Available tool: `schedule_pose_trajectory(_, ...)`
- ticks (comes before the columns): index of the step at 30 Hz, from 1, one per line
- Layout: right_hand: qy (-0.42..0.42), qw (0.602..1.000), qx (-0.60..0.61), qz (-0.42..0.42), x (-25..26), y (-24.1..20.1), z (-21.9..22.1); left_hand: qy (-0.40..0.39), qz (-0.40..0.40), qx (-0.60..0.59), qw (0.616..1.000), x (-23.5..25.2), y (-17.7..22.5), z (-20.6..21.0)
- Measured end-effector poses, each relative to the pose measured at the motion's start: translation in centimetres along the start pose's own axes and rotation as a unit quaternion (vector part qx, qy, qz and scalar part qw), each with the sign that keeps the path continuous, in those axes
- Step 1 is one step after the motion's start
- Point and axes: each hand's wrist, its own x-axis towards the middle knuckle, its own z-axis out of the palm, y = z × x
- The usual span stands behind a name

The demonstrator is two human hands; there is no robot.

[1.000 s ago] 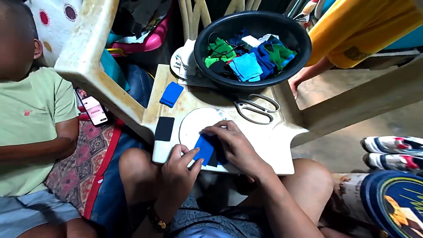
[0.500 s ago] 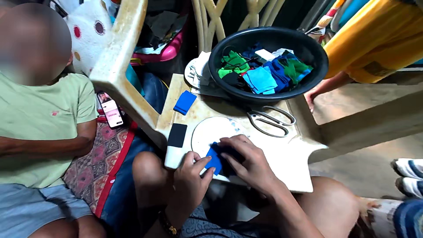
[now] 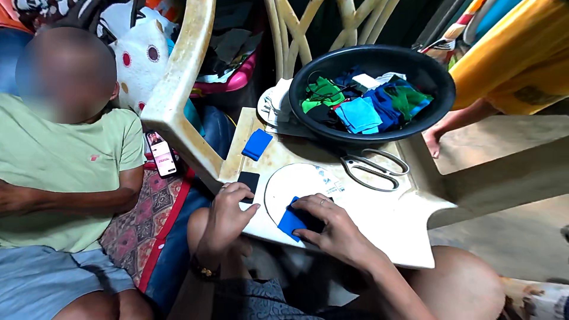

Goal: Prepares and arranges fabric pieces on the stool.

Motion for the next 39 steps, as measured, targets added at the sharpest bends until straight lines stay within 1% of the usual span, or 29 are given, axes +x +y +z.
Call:
schedule_pose_trajectory(2,-0.002,1.000,0.000,0.003,0.0,-0.1,0.0,-0.044,0.027,-0.007,0.999,0.3,-0.4,-0.9)
schedule_pose_trajectory(4,-0.003,1.000,0.000,0.003,0.0,-0.1,0.0,-0.069,0.055,-0.012,0.996,0.6,-0.9,-1.4)
schedule_pose_trajectory(9,-0.001,1.000,0.006,0.002,-0.2,0.0,-0.1,-0.082,0.122,0.000,0.989,1.3,-2.1,-1.5)
schedule_pose_trajectory(13,0.007,1.000,0.009,-0.006,-0.2,0.0,0.0,-0.081,0.144,0.011,0.986,1.4,-2.5,-1.2)
schedule_pose_trajectory(15,0.027,0.999,0.008,-0.019,-0.2,0.1,0.1,-0.080,0.134,0.010,0.988,1.3,-2.5,-1.0)
schedule_pose_trajectory(17,0.052,0.998,0.006,-0.033,-0.1,0.1,0.3,-0.074,0.106,-0.006,0.992,1.2,-2.4,-1.0)
schedule_pose_trajectory(21,0.078,0.996,-0.005,-0.046,0.4,-0.3,0.9,-0.080,-0.006,-0.095,0.992,1.2,-1.9,-1.4)
schedule_pose_trajectory(23,0.053,0.996,-0.037,-0.056,1.0,-1.1,1.6,-0.098,-0.050,-0.132,0.985,1.4,-1.9,-1.8)
schedule_pose_trajectory(26,0.001,0.995,-0.078,-0.056,2.2,-2.6,2.8,-0.125,-0.066,-0.147,0.979,1.8,-2.2,-2.1)
schedule_pose_trajectory(29,-0.013,0.996,-0.084,-0.026,3.3,-3.6,4.1,-0.139,-0.069,-0.149,0.977,2.0,-2.3,-2.2)
schedule_pose_trajectory(34,0.058,0.992,-0.090,0.064,5.0,-4.1,6.2,-0.131,-0.079,-0.168,0.974,2.0,-2.4,-2.0)
schedule_pose_trajectory(39,0.062,0.986,-0.106,0.116,6.0,-4.1,7.3,-0.130,-0.089,-0.180,0.971,2.0,-2.5,-1.9)
